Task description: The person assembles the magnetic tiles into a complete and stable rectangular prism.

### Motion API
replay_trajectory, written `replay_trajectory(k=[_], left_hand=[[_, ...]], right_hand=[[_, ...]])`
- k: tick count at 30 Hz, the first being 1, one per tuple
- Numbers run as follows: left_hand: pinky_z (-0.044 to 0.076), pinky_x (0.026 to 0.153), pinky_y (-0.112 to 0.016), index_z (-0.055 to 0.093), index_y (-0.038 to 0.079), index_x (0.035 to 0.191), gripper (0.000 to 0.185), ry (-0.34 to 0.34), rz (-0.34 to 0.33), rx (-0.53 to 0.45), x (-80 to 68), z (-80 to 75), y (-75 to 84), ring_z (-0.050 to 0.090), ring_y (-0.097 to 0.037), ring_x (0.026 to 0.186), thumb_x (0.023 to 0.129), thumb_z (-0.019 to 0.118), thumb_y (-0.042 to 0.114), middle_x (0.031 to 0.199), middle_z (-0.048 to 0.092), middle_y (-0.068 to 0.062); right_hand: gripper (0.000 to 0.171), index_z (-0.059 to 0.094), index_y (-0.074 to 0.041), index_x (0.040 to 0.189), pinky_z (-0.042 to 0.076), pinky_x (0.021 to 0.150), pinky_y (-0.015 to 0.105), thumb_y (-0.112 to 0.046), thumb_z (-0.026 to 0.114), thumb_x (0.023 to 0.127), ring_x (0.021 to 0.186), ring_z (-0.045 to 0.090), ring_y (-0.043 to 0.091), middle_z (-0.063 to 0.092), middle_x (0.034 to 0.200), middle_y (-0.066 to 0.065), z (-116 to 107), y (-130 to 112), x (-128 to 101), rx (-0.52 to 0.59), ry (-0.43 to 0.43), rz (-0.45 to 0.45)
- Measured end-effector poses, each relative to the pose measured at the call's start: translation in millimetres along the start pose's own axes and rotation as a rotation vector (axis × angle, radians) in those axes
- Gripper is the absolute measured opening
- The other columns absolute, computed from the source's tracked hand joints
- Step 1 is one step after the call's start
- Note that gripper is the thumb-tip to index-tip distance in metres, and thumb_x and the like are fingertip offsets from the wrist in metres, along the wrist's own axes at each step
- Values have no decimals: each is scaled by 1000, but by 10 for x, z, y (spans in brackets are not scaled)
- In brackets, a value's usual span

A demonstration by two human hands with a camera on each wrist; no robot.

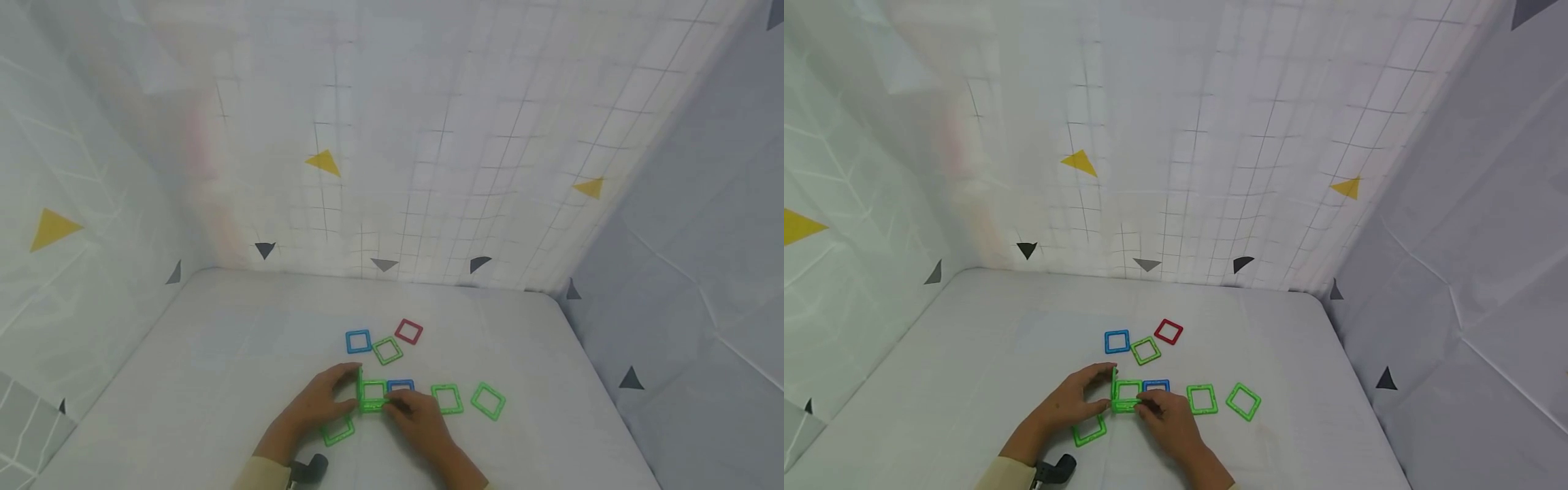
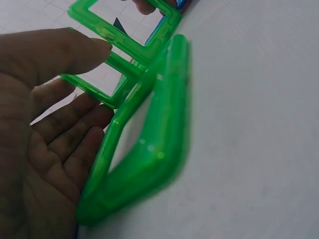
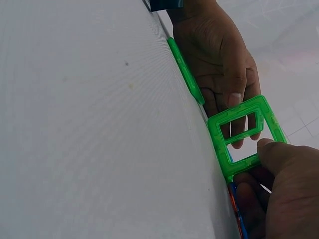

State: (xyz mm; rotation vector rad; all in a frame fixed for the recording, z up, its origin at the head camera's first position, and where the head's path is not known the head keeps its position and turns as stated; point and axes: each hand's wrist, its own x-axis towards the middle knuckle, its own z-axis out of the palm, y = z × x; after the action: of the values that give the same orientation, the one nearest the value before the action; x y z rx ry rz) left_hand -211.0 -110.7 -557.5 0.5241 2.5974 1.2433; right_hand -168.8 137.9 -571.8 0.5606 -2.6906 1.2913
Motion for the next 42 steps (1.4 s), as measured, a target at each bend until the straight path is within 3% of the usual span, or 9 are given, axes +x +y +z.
replay_trajectory(k=[11, 29, 42], left_hand=[[33, 118, -50, 47, 24, 147, 67, 1, 11, 7, -7, 3, -6, 42, -23, 142, 87, 73, 38, 149, 50, 4], [32, 118, -54, 49, 19, 146, 63, 17, 52, -26, -38, -21, 23, 42, -28, 142, 89, 71, 36, 148, 52, 0], [31, 119, -51, 49, 20, 146, 60, 18, 80, -50, -42, -16, -4, 43, -24, 142, 91, 69, 32, 148, 52, 2]], right_hand=[[23, 71, -18, 115, 58, 90, 28, -26, 70, 93, 104, 67, 5, 71, 108, -15, -12, -8, -10, 14, -5, -11], [21, 71, -20, 113, 57, 91, 28, -26, 69, 94, 102, 67, 3, 72, 107, -15, -9, -14, -3, 19, 8, 9], [20, 71, -21, 113, 57, 91, 29, -27, 69, 93, 102, 67, 3, 72, 106, -16, 0, -13, 11, 0, 23, 10]])
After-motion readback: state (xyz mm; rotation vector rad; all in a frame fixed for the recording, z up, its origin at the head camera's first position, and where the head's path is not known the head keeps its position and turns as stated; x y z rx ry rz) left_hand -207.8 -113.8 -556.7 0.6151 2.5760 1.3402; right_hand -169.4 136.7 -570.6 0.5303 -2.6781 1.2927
